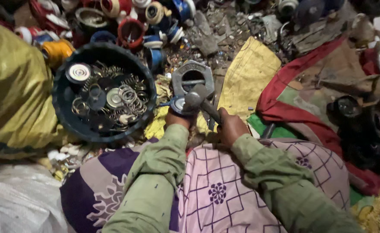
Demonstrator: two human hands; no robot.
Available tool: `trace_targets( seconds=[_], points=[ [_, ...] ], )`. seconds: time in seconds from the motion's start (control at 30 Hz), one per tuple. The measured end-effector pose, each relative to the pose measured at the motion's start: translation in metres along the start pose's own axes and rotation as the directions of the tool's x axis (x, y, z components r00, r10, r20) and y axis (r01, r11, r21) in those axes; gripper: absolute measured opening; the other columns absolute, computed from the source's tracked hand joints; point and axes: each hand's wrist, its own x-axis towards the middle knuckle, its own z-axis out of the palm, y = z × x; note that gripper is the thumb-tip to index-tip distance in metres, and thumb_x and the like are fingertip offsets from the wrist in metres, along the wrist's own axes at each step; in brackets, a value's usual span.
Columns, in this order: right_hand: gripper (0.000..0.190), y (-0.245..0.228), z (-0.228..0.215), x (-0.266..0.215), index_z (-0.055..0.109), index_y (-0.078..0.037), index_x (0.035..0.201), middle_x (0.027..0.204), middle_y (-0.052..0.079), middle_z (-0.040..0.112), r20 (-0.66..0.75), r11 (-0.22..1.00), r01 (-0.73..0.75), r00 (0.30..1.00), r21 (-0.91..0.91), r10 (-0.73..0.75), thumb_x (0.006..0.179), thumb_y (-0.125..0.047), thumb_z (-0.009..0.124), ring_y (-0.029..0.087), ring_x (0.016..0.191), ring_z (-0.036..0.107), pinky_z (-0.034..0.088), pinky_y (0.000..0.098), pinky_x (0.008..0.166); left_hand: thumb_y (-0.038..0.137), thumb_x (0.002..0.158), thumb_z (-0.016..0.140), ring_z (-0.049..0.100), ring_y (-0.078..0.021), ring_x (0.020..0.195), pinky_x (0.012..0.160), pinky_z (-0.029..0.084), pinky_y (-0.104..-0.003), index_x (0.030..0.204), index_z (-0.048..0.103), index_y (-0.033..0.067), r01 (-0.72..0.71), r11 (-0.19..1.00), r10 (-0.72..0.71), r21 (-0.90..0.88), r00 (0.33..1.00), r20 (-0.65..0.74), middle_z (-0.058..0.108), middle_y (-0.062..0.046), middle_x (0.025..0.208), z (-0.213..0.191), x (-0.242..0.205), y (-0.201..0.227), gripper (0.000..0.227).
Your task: The person sits on the floor and disassembles small blue valve-like objects using a hammer and pliers. They repeatedly strike the objects on a metal stand, remove parts, and place them into a nearby container.
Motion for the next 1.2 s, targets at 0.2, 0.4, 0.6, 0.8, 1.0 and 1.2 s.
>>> trace_targets(
  seconds=[0.2,0.4,0.6,0.8,1.0,1.2],
  points=[
    [0.038,-0.011,-0.026,-0.017,0.063,-0.004,0.108,0.073,0.02,0.068,-0.243,0.884,0.164,0.968,0.439,-0.059,0.075,-0.014,0.08,0.031,0.066,0.068,0.052,0.0421,0.06,0.059,0.071,0.076,0.068,-0.0401,0.112,0.093,0.055,-0.048,0.122,0.069,0.0193,0.144,0.987,-0.146,-0.066,0.989,-0.036,0.073,-0.018,0.117,-0.004,0.0,-0.002,0.064],
    [0.025,-0.023,-0.06,-0.036,0.063,-0.002,0.105,0.075,0.016,0.07,-0.488,0.857,0.294,0.871,0.423,-0.058,0.089,-0.017,0.077,0.021,0.063,0.07,0.052,0.036,0.061,0.052,0.072,0.077,0.068,-0.0415,0.109,0.091,0.054,-0.049,0.123,0.065,0.019,0.114,0.992,-0.115,-0.051,0.993,-0.007,0.073,-0.019,0.114,0.003,-0.003,-0.01,0.063],
    [0.034,0.0,-0.014,-0.012,0.066,-0.003,0.11,0.082,0.023,0.07,-0.207,0.941,0.113,0.977,0.319,-0.047,0.078,-0.011,0.076,0.038,0.076,0.07,0.053,0.0461,0.066,0.046,0.072,0.079,0.068,-0.0429,0.107,0.09,0.054,-0.05,0.125,0.061,0.0187,0.131,0.985,-0.138,-0.11,0.988,-0.062,0.073,-0.021,0.111,0.014,0.005,-0.023,0.062],
    [0.04,0.014,0.035,0.016,0.067,-0.003,0.109,0.083,0.02,0.072,-0.237,0.862,0.23,0.962,0.451,-0.132,0.073,-0.016,0.079,0.035,0.075,0.071,0.054,0.0453,0.066,0.04,0.072,0.081,0.068,-0.0442,0.105,0.088,0.054,-0.05,0.126,0.058,0.0184,0.083,0.989,-0.095,-0.12,0.99,-0.103,0.073,-0.022,0.108,0.01,-0.001,-0.005,0.063],
    [0.023,0.022,0.023,0.014,0.069,0.0,0.096,0.067,0.008,0.063,0.192,0.456,-0.207,0.978,0.865,0.081,0.076,-0.009,0.075,0.018,0.052,0.057,0.047,0.0361,0.049,0.033,0.073,0.082,0.068,-0.0456,0.103,0.086,0.054,-0.051,0.128,0.054,0.0182,0.042,0.987,-0.078,-0.157,0.97,-0.231,0.073,-0.023,0.105,0.007,-0.006,-0.013,0.064],
    [0.017,0.016,-0.015,0.011,0.055,-0.008,0.088,0.059,0.006,0.05,0.454,0.178,-0.446,0.891,0.877,-0.002,0.078,-0.003,0.068,0.018,0.039,0.046,0.041,0.0379,0.037,0.027,0.073,0.084,0.068,-0.047,0.101,0.085,0.053,-0.052,0.13,0.051,0.0179,0.035,0.984,-0.08,-0.173,0.963,-0.257,0.073,-0.024,0.102,0.014,-0.017,-0.009,0.066]
  ],
)
